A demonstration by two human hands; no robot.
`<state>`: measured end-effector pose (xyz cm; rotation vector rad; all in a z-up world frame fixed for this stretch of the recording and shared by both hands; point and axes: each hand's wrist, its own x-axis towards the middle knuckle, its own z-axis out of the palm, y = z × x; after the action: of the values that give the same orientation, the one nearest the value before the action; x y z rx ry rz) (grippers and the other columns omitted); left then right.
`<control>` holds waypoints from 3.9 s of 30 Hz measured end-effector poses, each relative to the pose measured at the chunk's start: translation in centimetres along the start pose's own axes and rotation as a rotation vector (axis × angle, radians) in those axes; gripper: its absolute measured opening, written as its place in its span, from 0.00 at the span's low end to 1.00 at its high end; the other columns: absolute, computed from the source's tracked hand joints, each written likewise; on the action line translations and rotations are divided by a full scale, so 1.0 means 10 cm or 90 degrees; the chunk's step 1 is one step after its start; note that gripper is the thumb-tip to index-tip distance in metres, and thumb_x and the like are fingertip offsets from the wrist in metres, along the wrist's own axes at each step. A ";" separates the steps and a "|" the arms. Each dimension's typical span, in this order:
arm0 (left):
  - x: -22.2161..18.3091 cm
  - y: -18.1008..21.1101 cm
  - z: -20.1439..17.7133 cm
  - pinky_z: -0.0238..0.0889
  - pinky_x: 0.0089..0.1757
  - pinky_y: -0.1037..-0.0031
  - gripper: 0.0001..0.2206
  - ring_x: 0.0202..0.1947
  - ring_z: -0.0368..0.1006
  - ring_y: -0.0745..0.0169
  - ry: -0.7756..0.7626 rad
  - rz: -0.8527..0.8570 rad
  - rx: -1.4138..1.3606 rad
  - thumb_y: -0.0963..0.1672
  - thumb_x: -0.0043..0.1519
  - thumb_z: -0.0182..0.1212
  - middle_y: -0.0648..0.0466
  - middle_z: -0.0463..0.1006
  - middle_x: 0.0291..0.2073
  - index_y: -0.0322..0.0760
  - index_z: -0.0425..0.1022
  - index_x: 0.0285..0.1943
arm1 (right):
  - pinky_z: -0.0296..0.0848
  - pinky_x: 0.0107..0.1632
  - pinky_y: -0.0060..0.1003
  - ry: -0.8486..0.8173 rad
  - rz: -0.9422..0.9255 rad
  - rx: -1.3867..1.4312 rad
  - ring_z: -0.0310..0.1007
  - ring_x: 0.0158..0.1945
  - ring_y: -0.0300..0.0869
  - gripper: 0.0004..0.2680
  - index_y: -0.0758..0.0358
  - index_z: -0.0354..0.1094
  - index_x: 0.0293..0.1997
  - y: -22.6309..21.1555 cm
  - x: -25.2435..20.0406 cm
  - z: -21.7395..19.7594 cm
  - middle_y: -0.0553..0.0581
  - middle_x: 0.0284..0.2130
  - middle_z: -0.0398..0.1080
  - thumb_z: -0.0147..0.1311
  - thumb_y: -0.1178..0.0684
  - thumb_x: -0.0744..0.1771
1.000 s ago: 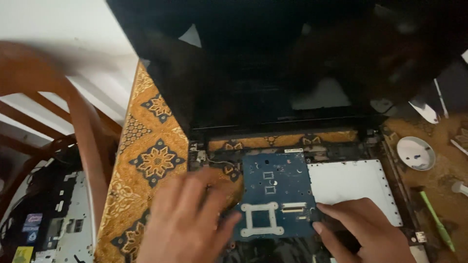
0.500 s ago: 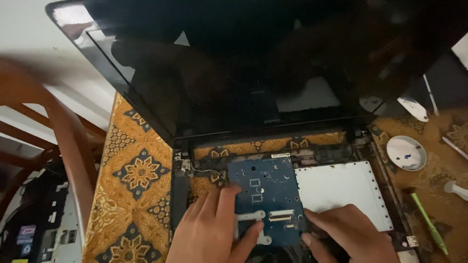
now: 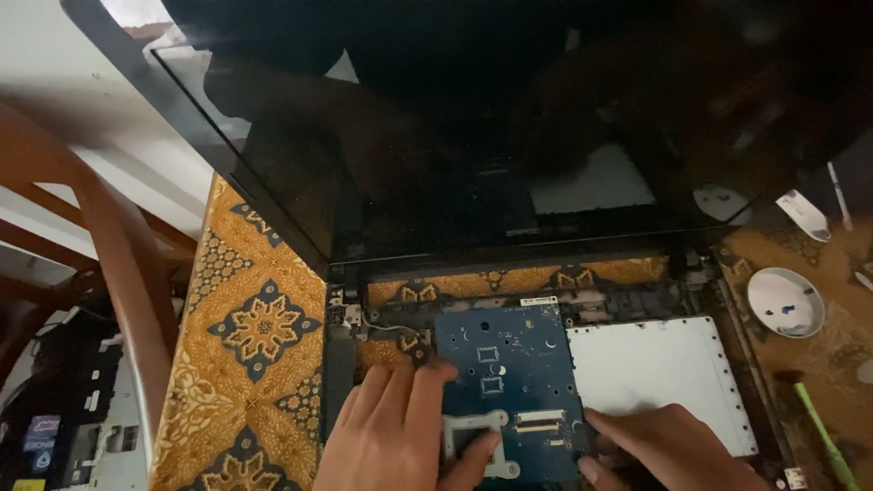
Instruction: Reassembling a laptop by installing the motherboard and connecting internal ribbon cables.
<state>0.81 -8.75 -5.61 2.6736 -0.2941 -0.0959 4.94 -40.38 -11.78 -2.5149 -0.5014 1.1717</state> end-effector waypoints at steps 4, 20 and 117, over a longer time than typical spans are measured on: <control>-0.07 -0.08 0.14 0.65 0.40 0.56 0.21 0.38 0.65 0.51 -0.028 -0.026 0.039 0.63 0.66 0.64 0.54 0.67 0.32 0.53 0.68 0.38 | 0.81 0.63 0.26 -0.090 0.140 -0.014 0.82 0.60 0.27 0.27 0.14 0.48 0.75 -0.07 0.02 -0.07 0.34 0.58 0.77 0.53 0.23 0.66; 0.10 0.08 -0.19 0.67 0.38 0.52 0.28 0.49 0.64 0.41 0.039 0.100 0.093 0.58 0.59 0.66 0.50 0.61 0.66 0.55 0.72 0.68 | 0.78 0.50 0.41 0.257 -0.055 -0.018 0.83 0.50 0.43 0.31 0.33 0.51 0.77 0.05 -0.08 0.42 0.45 0.47 0.84 0.62 0.33 0.64; 0.03 0.78 -0.39 0.49 0.55 0.38 0.11 0.62 0.57 0.29 -0.148 0.613 -0.105 0.49 0.64 0.60 0.42 0.64 0.64 0.42 0.82 0.44 | 0.74 0.63 0.48 0.516 -0.381 0.005 0.68 0.66 0.49 0.12 0.57 0.73 0.56 -0.40 -1.11 0.13 0.54 0.57 0.70 0.57 0.51 0.66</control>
<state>0.02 -14.02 1.28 2.0906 -1.5096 -0.1175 -3.44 -41.52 -3.42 -2.3004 -0.8946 -0.0734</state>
